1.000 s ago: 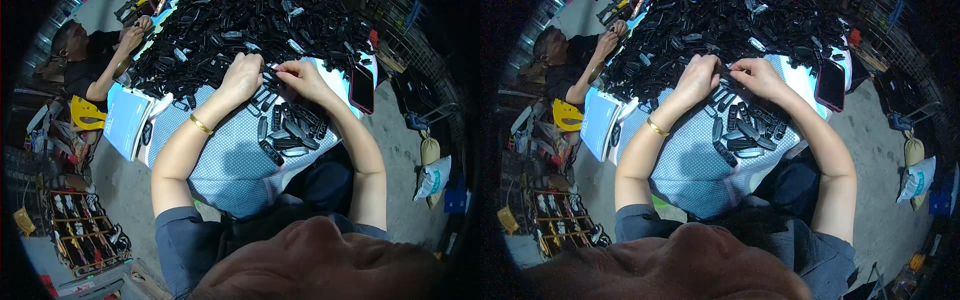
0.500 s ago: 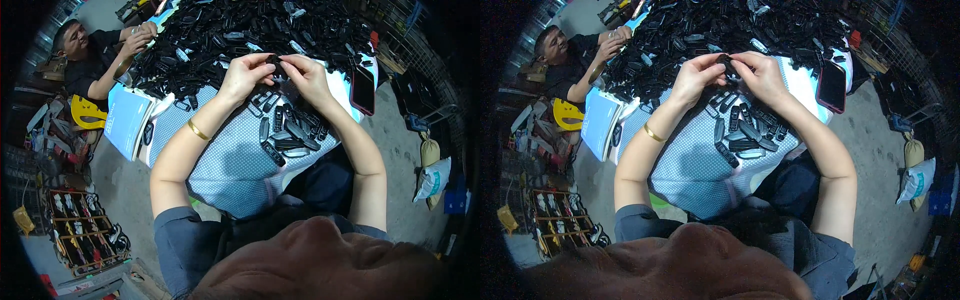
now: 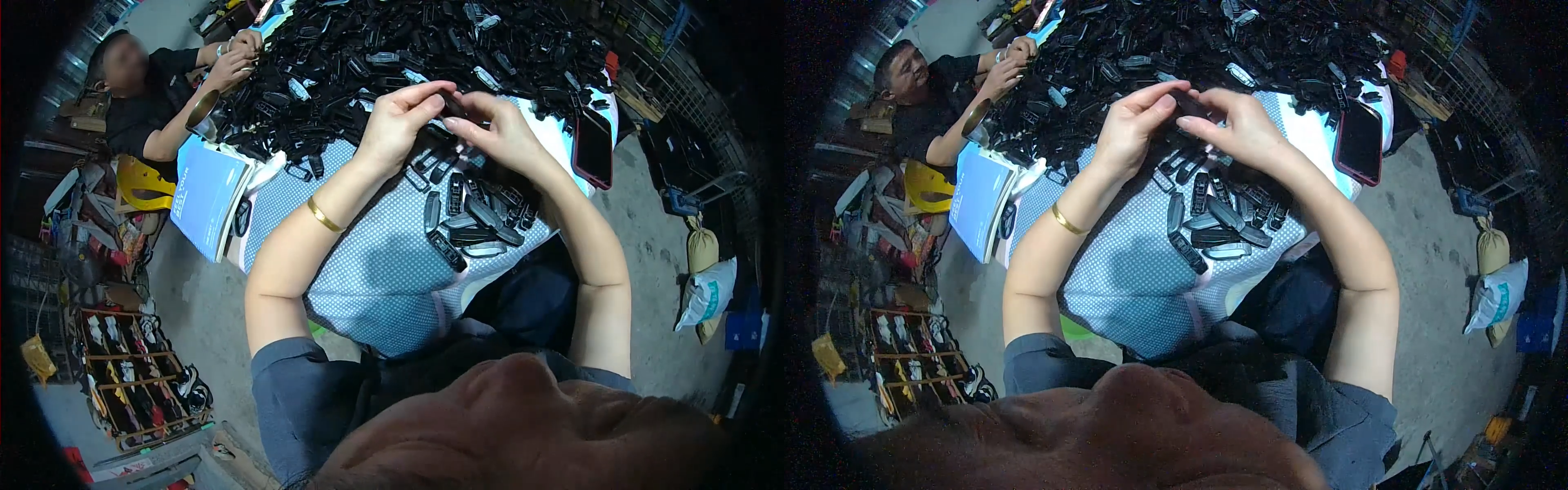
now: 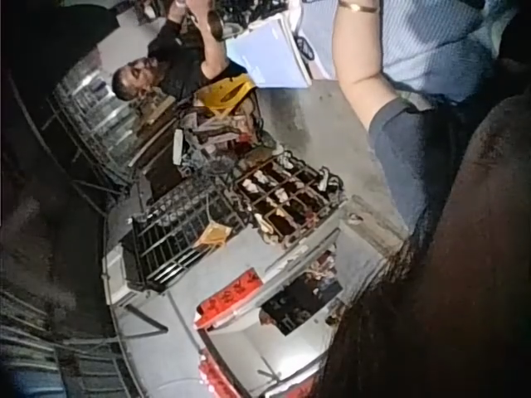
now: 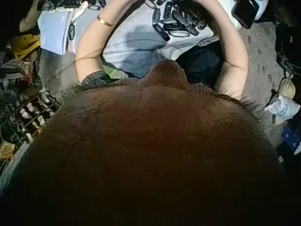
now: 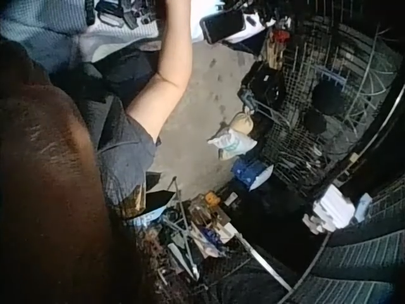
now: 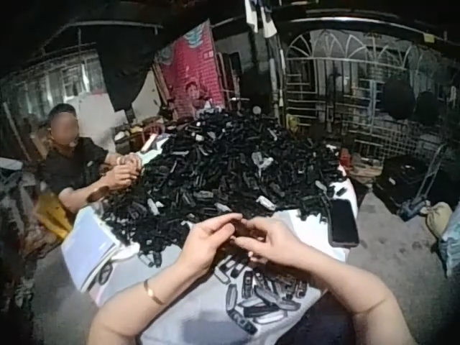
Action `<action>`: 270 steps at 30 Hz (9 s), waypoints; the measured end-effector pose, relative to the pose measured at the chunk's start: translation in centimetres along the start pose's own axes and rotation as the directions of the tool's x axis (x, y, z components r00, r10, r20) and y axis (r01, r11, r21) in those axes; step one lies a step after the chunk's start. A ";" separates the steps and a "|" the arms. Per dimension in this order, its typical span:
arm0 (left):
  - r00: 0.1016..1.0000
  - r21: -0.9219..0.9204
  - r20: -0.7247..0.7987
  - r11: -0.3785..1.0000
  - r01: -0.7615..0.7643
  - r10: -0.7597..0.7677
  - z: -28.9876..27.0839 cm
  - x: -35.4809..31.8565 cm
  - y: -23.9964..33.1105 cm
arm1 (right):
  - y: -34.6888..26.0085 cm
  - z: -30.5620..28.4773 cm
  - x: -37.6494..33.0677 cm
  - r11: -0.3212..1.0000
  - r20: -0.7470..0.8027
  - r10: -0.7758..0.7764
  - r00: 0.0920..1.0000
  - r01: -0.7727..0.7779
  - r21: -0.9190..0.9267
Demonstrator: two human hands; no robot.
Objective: Inspecting and assembling black plastic hardware components on a workbench.
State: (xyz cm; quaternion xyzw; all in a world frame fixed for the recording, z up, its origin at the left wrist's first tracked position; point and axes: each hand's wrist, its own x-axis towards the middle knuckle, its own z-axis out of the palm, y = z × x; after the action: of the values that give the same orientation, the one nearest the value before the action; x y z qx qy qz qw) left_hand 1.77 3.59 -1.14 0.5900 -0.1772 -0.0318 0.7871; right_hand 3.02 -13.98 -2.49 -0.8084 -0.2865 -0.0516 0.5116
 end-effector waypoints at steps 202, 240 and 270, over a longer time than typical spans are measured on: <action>0.972 0.534 -0.139 0.841 -0.087 0.189 -3.7 2.4 0.5 | 1.1 1.2 5.7 0.921 -0.112 -0.368 0.923 0.345 -0.181; 0.775 0.651 0.621 0.474 -0.593 0.116 2.1 -2.4 2.2 | 2.4 -0.8 6.4 0.725 0.123 -0.248 0.961 0.268 -0.634; 0.978 0.081 -0.135 0.982 0.168 -0.156 -3.6 2.9 -0.4 | -0.4 -2.9 4.2 0.783 0.545 0.108 0.832 0.267 -0.562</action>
State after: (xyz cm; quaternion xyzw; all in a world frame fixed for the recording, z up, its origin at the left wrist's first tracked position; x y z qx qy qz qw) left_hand 5.73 6.03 -1.68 0.6390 -0.0788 -0.0498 0.7635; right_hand 6.89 -14.58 0.78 -0.8965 -0.4232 0.0693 0.1118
